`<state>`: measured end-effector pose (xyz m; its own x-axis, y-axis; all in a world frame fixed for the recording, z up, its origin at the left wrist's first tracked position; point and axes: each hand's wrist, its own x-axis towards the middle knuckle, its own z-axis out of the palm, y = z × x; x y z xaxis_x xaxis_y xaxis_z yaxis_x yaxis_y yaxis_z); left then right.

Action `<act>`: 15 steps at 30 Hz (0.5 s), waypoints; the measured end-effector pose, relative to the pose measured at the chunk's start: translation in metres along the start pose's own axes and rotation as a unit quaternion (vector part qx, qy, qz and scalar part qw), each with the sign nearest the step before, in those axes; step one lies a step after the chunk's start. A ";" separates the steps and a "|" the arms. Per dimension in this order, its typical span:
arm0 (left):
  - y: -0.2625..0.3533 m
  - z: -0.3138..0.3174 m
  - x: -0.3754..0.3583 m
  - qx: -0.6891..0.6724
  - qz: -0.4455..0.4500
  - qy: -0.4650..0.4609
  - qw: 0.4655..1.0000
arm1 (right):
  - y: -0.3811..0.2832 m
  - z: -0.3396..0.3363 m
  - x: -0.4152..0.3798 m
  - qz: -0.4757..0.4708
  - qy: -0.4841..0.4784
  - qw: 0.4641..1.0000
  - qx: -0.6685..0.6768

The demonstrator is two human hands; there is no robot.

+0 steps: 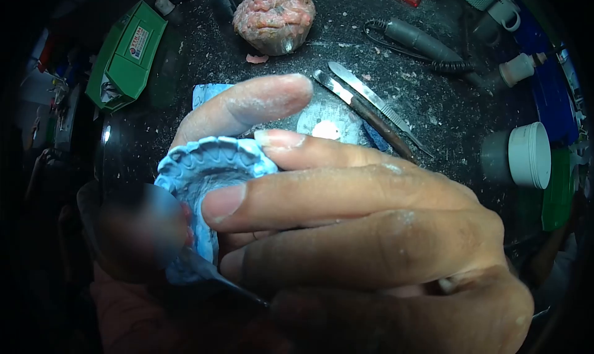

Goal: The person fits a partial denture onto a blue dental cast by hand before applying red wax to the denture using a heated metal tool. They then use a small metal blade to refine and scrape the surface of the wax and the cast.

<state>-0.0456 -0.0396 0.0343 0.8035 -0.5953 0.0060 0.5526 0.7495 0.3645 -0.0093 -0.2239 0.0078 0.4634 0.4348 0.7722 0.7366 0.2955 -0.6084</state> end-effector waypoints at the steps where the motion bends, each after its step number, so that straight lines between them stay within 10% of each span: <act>1: 0.000 0.000 0.000 0.002 -0.001 0.001 1.000 | -0.019 0.016 0.010 0.000 0.001 1.000 0.001; 3: 0.000 0.000 0.000 0.004 -0.004 0.001 1.000 | -0.071 0.054 0.036 0.497 0.248 0.821 -0.130; 4: 0.001 0.000 0.000 0.006 -0.006 0.002 1.000 | -0.061 0.036 0.031 0.497 0.249 0.821 -0.129; 6: 0.001 0.000 0.000 0.008 -0.008 0.002 1.000 | -0.032 -0.015 0.015 0.125 -0.132 0.979 -0.094; 15: 0.005 -0.002 0.000 0.017 -0.017 0.000 1.000 | 0.000 -0.017 0.008 -0.007 -0.112 0.994 -0.012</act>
<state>-0.0423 -0.0352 0.0341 0.7846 -0.6200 -0.0062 0.5714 0.7191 0.3955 0.0024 -0.2351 0.0170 0.3341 0.6098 0.7187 0.7544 0.2841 -0.5917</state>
